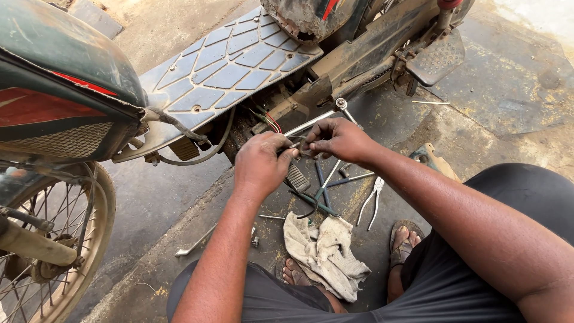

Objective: The person crouches beside a motorcycle and works on the electrical component under the side panel, disconnecting and handling wires and a small black component. They use a screwdriver to loosen parts, pick up and reposition fasteners from the ground, and use pliers while working on the component.

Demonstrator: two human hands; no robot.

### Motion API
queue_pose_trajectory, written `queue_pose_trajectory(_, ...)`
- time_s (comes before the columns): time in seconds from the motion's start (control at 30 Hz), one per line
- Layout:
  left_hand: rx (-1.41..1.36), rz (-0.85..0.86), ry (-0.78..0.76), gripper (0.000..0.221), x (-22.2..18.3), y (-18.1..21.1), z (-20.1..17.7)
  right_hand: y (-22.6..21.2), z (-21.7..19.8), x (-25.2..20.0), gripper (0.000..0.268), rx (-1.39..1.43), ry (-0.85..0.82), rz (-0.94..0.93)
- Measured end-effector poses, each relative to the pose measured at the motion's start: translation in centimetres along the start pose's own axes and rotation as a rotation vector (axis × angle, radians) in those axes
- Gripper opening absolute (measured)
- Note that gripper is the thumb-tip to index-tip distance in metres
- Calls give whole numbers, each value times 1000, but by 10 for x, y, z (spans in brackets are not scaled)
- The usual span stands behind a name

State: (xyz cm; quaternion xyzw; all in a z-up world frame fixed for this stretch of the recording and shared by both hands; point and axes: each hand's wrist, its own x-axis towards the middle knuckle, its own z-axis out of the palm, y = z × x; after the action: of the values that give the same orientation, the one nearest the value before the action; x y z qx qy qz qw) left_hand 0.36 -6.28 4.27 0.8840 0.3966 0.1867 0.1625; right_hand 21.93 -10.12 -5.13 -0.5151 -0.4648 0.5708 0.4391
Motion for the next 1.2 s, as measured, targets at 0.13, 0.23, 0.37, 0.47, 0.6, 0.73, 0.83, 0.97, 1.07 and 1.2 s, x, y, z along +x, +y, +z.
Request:
queue_pose_trajectory(0.13, 28, 0, -16, 20, -1, 2, -3, -10, 6, -4, 25, -318, 104, -99)
queue_pose_trajectory(0.23, 32, 122, 27, 22, 2, -4, 12, -24, 10, -4, 36, -305, 64, -16)
queue_pose_trajectory(0.37, 55, 199, 46, 27, -5, -2, 24, -14, 8, -11, 39, -49, -129, 75)
queue_pose_trajectory(0.47, -34, 131, 2, 28, -4, 3, 14, 0, -4, -7, 33, -4, -205, 86)
queue_pose_trajectory(0.6, 18, -26, 71, 30, 4, -5, 13, 34, -18, 2, 30, -320, -197, 208)
queue_pose_trajectory(0.73, -69, -365, 272, 24, 12, -45, 26, 96, -18, 8, 24, -1191, -314, 425)
queue_pose_trajectory(0.83, -197, -498, 378, 29, 18, -77, 41, 131, -14, 6, 28, -1273, -464, 517)
queue_pose_trajectory(0.97, -358, -514, 455, 30, 26, -98, 52, 116, 0, -2, 31, -1353, -599, 523)
queue_pose_trajectory(1.07, -585, -636, 310, 26, 32, -73, 37, 73, 6, -9, 35, -1356, -428, 535)
queue_pose_trajectory(1.2, -652, -516, 316, 21, 34, -81, 50, 54, -7, 9, 29, -1391, -29, 517)
